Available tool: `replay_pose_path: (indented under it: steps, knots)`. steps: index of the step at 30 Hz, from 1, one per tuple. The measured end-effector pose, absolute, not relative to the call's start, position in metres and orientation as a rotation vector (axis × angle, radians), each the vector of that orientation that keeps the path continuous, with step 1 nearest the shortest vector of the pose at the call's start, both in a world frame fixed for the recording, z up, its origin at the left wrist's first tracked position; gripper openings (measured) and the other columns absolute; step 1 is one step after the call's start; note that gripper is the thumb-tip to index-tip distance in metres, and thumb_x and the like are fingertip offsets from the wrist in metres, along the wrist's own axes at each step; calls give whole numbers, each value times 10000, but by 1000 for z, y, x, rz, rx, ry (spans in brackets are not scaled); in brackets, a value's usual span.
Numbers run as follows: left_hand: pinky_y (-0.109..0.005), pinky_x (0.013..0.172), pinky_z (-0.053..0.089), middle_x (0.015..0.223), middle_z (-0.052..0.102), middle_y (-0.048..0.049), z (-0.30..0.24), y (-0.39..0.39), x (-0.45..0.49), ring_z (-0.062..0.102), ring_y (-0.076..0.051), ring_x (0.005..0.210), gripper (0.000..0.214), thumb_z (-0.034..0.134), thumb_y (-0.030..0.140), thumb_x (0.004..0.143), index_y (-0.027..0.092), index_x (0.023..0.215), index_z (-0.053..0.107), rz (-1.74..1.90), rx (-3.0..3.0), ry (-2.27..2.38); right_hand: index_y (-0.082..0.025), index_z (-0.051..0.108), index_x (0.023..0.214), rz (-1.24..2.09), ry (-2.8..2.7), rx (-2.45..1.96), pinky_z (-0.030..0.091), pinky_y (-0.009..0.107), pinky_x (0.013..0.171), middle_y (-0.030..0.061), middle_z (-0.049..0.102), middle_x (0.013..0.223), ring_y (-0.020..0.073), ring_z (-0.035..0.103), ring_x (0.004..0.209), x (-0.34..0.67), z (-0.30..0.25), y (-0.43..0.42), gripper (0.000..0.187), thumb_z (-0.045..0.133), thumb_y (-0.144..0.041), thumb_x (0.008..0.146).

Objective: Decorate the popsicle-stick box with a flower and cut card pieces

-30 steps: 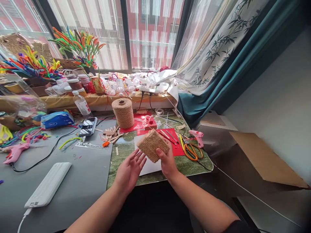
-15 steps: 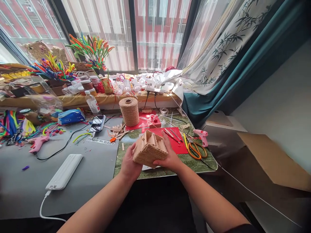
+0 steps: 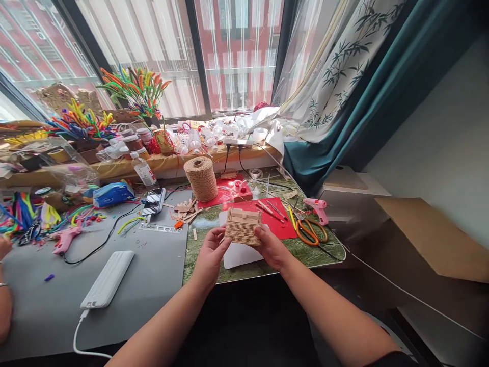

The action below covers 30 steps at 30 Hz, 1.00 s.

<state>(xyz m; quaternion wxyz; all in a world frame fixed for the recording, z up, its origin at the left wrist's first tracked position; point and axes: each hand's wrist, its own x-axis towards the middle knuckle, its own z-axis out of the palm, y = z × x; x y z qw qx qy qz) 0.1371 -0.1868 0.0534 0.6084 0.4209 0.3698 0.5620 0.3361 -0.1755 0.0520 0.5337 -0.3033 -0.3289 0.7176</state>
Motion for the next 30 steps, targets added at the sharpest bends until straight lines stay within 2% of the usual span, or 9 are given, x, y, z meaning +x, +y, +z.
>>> replay_pose_path:
  steps: [6,10,14,21,30]
  knots:
    - [-413,1077,429,1384,615,-82,59,-175,121,552,-284,1305,352,831,368,805,250,1097,673,1231,1215,997,-231,622,1344,1987,-524,-818,565,434,920,122,701,1306,285,677,1134,333,56,-175,637,627,-687,899]
    - [-384,1010,472,1323,636,-72,71,-175,117,580,-270,1232,297,834,365,794,236,1018,688,1252,1199,984,-226,605,1357,2054,-467,-768,573,443,911,126,705,1279,279,679,1112,326,62,-178,657,623,-696,899]
    - [-374,1022,466,1290,653,-70,80,-178,117,585,-265,1221,252,808,363,823,237,1016,704,1288,1192,977,-233,615,1345,2030,-495,-752,575,433,914,124,703,1288,281,672,1138,322,64,-179,626,621,-683,910]
    - [-428,1075,455,1226,702,-87,80,-176,117,605,-295,1232,250,851,360,782,224,944,717,1326,1119,973,-242,615,1325,1988,-554,-789,569,448,956,122,696,1322,283,674,1169,320,57,-178,590,609,-673,922]
    - [-491,1125,445,1330,685,-120,71,-173,111,614,-321,1265,287,809,358,840,222,1084,746,1241,1172,951,-248,618,1347,1698,-699,-802,476,483,1108,97,671,1387,313,609,1304,314,57,-176,562,689,-587,905]
